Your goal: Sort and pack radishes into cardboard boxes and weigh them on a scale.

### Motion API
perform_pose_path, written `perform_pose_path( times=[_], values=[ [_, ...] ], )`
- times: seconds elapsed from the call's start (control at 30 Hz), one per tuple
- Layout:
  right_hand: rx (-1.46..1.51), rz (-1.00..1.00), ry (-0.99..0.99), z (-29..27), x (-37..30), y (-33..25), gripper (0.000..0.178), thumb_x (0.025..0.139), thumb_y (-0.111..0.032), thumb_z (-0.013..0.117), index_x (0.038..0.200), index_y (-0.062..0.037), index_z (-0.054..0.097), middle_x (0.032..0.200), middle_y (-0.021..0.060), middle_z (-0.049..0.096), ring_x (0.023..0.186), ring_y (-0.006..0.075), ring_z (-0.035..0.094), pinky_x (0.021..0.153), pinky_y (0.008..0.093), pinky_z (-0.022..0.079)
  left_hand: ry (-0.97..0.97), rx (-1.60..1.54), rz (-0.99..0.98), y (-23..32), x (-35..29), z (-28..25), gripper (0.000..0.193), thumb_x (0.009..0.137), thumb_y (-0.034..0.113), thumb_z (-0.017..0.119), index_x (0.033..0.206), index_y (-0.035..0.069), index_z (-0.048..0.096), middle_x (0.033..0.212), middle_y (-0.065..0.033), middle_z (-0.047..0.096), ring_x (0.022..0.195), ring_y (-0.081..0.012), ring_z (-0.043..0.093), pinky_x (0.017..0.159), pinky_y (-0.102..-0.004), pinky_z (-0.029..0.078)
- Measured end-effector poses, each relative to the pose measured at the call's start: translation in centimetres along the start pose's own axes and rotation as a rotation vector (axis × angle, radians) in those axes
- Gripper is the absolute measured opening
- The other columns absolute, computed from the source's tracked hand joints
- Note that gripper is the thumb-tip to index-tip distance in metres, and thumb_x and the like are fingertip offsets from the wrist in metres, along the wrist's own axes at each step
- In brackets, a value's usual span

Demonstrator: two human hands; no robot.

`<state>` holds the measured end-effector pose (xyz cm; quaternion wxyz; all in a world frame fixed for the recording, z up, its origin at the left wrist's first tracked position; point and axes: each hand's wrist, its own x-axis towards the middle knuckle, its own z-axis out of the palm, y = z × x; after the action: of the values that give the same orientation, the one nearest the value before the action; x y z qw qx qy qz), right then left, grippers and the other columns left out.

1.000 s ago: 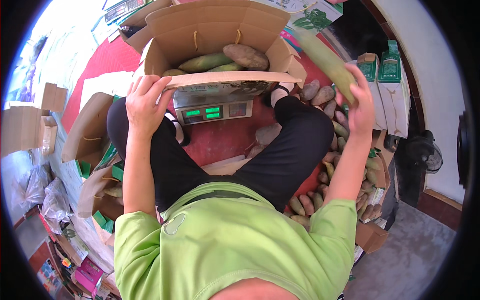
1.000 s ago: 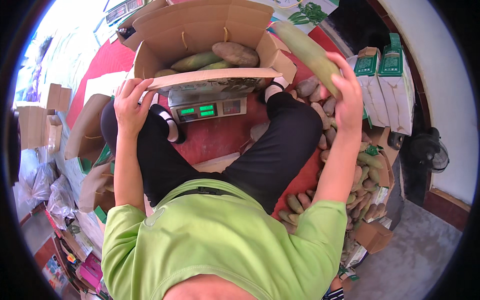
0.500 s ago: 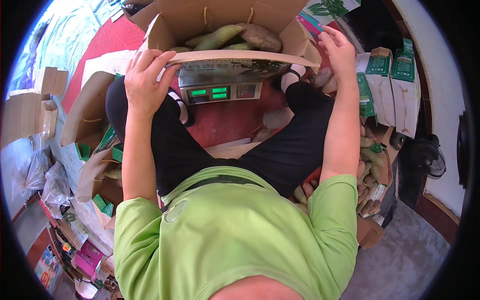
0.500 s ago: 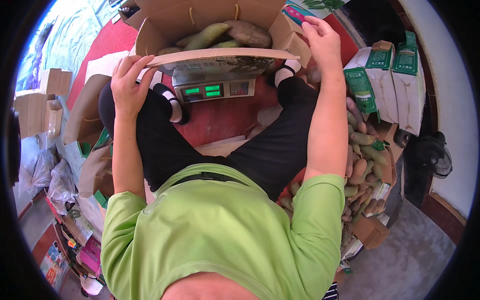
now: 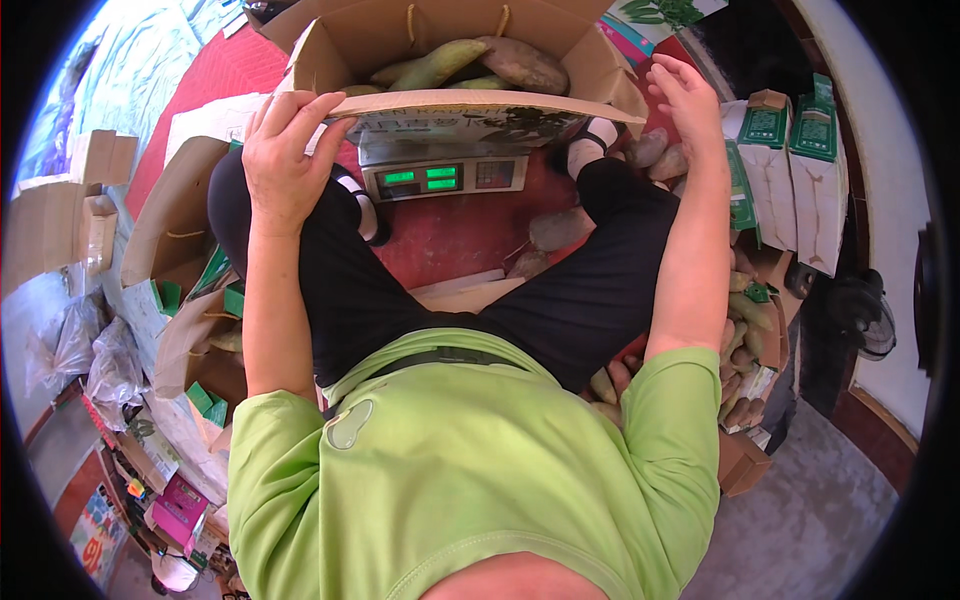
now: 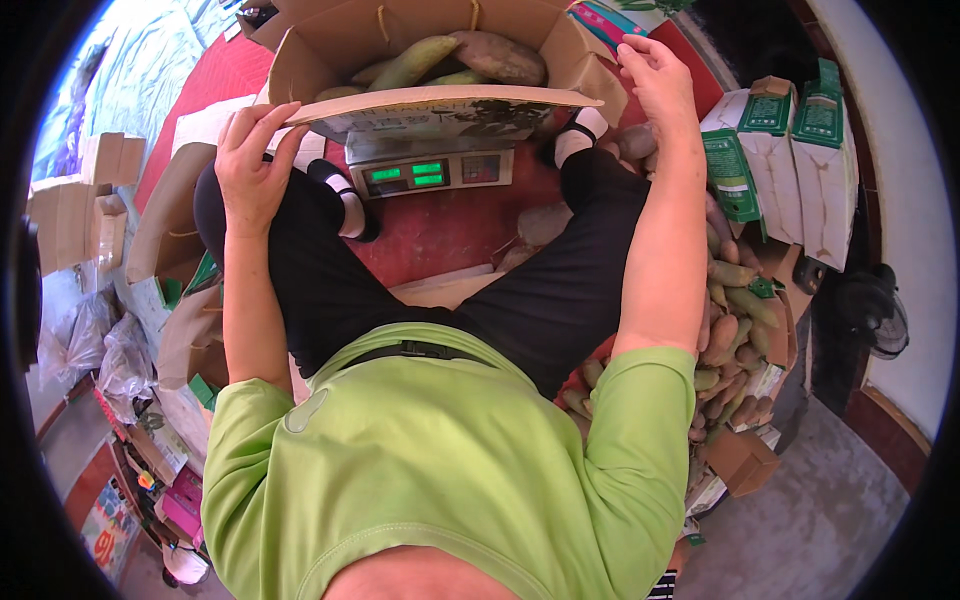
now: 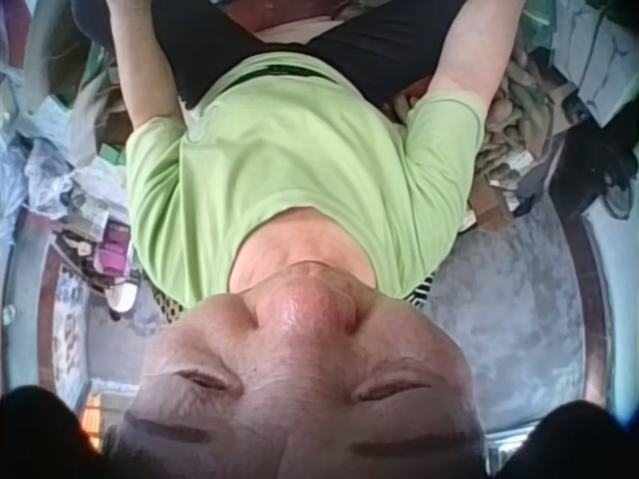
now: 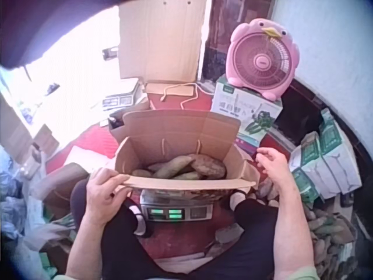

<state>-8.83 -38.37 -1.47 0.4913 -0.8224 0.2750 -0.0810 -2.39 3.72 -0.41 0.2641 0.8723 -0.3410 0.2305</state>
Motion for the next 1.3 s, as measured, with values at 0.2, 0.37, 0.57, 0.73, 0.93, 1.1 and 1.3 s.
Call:
perform_pose_path(
  times=[0.2,0.37,0.57,0.73,0.93,1.1,1.3],
  values=[
    [0.028,-0.039,-0.005,1.1,0.2,-0.3,0.036,0.086,-0.028,0.066,0.115,-0.0081,0.064,0.090,0.0007,0.066,0.080,0.0079,0.057,0.067,0.0237,0.044,0.055,0.022,0.047,-0.2,0.4,-0.4,0.023,0.070,0.015,0.076,0.092,0.009,0.070,0.082,-0.0039,0.060,0.077,-0.0241,0.059,0.069,-0.0362,0.046],
    [0.032,-0.046,-0.103,1.0,1.2,0.9,0.038,0.088,-0.028,0.065,0.120,-0.0096,0.060,0.095,0.0016,0.065,0.079,0.0082,0.056,0.065,0.0227,0.042,0.077,-0.003,0.034,-0.3,0.0,-1.1,0.025,0.069,0.012,0.077,0.093,0.007,0.070,0.084,-0.0071,0.062,0.078,-0.0252,0.059,0.069,-0.0356,0.046],
    [-0.033,0.041,-0.153,0.1,1.3,1.6,0.042,0.089,-0.032,0.062,0.125,-0.0114,0.057,0.101,0.0000,0.063,0.085,0.0074,0.056,0.069,0.0213,0.043,0.147,-0.044,-0.005,-0.7,-1.1,-3.2,0.024,0.069,0.020,0.077,0.091,0.011,0.069,0.082,-0.0042,0.060,0.078,-0.0242,0.058,0.070,-0.0360,0.046],
    [-0.097,0.013,-0.137,0.9,0.7,0.4,0.041,0.089,-0.031,0.063,0.125,-0.0115,0.058,0.098,0.0001,0.061,0.082,0.0080,0.055,0.066,0.0210,0.042,0.158,0.031,-0.330,-3.9,-5.3,-8.0,0.024,0.072,0.017,0.076,0.094,0.008,0.069,0.089,-0.0081,0.063,0.083,-0.0264,0.059,0.074,-0.0365,0.047],
    [-0.120,0.024,-0.154,0.8,1.6,1.1,0.040,0.088,-0.031,0.063,0.125,-0.0159,0.059,0.091,-0.0048,0.061,0.079,0.0040,0.051,0.065,0.0192,0.038,0.059,0.339,-0.372,-6.7,-12.0,-12.6,0.023,0.075,0.015,0.074,0.096,0.008,0.069,0.090,-0.0095,0.063,0.085,-0.0274,0.060,0.074,-0.0373,0.048],
    [-0.128,0.021,-0.176,0.8,1.8,1.2,0.039,0.089,-0.029,0.062,0.125,-0.0155,0.058,0.087,-0.0073,0.060,0.076,0.0013,0.049,0.062,0.0180,0.036,-0.184,0.226,-0.385,-3.8,-16.2,-10.2,0.014,0.072,0.011,0.072,0.085,0.007,0.067,0.085,-0.0092,0.062,0.082,-0.0281,0.059,0.073,-0.0388,0.048],
    [-0.078,0.015,-0.210,0.9,2.7,2.3,0.040,0.089,-0.023,0.062,0.127,-0.0138,0.056,0.091,-0.0063,0.061,0.076,0.0011,0.050,0.060,0.0169,0.037,-0.856,0.566,-0.504,-5.0,-23.0,-3.1,0.015,0.078,0.014,0.057,0.088,0.013,0.068,0.095,-0.0070,0.060,0.097,-0.0241,0.056,0.081,-0.0387,0.042]
  ],
)
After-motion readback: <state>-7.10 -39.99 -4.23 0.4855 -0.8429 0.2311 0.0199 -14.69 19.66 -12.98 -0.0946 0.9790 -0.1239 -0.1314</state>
